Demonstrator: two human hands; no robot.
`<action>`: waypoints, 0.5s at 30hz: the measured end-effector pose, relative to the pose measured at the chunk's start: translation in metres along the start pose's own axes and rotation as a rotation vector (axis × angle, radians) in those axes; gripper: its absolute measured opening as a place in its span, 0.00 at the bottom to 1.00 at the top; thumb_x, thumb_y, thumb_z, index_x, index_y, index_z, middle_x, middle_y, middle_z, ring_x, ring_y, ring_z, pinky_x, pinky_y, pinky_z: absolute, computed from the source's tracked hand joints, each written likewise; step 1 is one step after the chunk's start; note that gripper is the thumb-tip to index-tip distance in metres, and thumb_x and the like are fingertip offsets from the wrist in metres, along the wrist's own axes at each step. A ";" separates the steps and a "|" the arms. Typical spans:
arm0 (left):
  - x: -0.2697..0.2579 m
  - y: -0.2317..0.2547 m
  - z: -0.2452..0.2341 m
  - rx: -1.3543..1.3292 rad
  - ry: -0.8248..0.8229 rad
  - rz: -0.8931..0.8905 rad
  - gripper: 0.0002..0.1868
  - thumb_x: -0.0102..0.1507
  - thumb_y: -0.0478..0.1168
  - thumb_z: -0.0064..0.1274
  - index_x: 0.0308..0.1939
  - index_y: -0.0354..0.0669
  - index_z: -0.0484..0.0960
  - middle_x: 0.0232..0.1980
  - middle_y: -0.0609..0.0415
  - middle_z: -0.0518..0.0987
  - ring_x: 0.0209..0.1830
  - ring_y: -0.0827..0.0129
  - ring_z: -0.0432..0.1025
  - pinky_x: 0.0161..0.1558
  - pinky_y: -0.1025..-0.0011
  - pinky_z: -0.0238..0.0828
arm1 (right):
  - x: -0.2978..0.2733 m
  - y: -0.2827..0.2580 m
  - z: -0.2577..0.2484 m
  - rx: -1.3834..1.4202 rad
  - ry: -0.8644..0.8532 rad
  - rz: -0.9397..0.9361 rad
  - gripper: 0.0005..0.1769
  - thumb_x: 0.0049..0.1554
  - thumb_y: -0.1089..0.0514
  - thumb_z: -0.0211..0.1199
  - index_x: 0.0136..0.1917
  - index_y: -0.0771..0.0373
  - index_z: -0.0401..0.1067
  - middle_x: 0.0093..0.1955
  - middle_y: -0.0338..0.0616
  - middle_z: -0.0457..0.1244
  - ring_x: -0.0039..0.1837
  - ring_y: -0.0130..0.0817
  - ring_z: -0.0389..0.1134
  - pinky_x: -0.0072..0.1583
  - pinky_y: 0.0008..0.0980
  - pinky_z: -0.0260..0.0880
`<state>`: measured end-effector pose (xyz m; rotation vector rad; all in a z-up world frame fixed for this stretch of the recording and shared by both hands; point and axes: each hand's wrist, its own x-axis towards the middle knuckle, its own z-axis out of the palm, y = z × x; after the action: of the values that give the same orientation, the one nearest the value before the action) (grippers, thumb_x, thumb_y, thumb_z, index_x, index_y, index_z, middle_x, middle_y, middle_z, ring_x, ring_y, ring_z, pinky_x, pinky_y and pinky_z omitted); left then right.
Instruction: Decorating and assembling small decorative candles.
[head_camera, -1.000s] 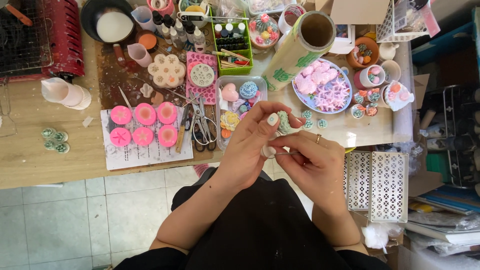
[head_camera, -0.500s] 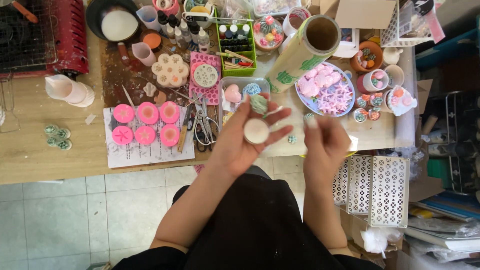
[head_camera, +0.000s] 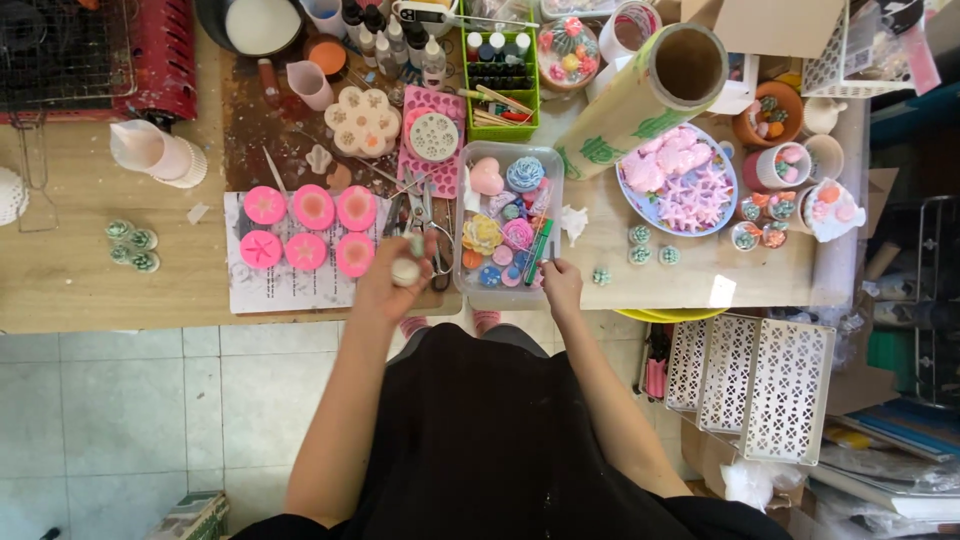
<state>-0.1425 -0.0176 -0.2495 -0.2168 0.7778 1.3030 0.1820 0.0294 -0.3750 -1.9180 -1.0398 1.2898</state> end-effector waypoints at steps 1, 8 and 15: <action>0.018 -0.019 -0.021 -0.001 0.003 0.001 0.15 0.67 0.39 0.49 0.54 0.33 0.79 0.53 0.43 0.84 0.47 0.61 0.78 0.39 0.71 0.79 | 0.004 0.009 0.004 -0.001 -0.003 0.002 0.11 0.57 0.56 0.62 0.44 0.64 0.82 0.29 0.33 0.65 0.30 0.21 0.63 0.33 0.24 0.62; 0.092 -0.132 -0.077 0.055 0.105 -0.360 0.11 0.67 0.38 0.50 0.49 0.35 0.77 0.49 0.44 0.81 0.47 0.58 0.79 0.47 0.59 0.82 | -0.051 -0.047 0.011 0.057 -0.418 -0.407 0.21 0.53 0.58 0.70 0.59 0.64 0.79 0.47 0.36 0.68 0.47 0.24 0.65 0.48 0.25 0.66; 0.096 -0.154 -0.091 0.237 0.084 -0.407 0.12 0.66 0.42 0.51 0.51 0.43 0.79 0.49 0.48 0.82 0.48 0.58 0.79 0.51 0.50 0.80 | -0.070 -0.059 0.019 -0.279 -0.456 -0.486 0.17 0.51 0.55 0.73 0.50 0.68 0.78 0.44 0.46 0.68 0.43 0.31 0.69 0.46 0.30 0.70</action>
<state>-0.0316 -0.0371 -0.4180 -0.2264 0.8988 0.8147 0.1321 0.0005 -0.3007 -1.4328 -1.8653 1.3657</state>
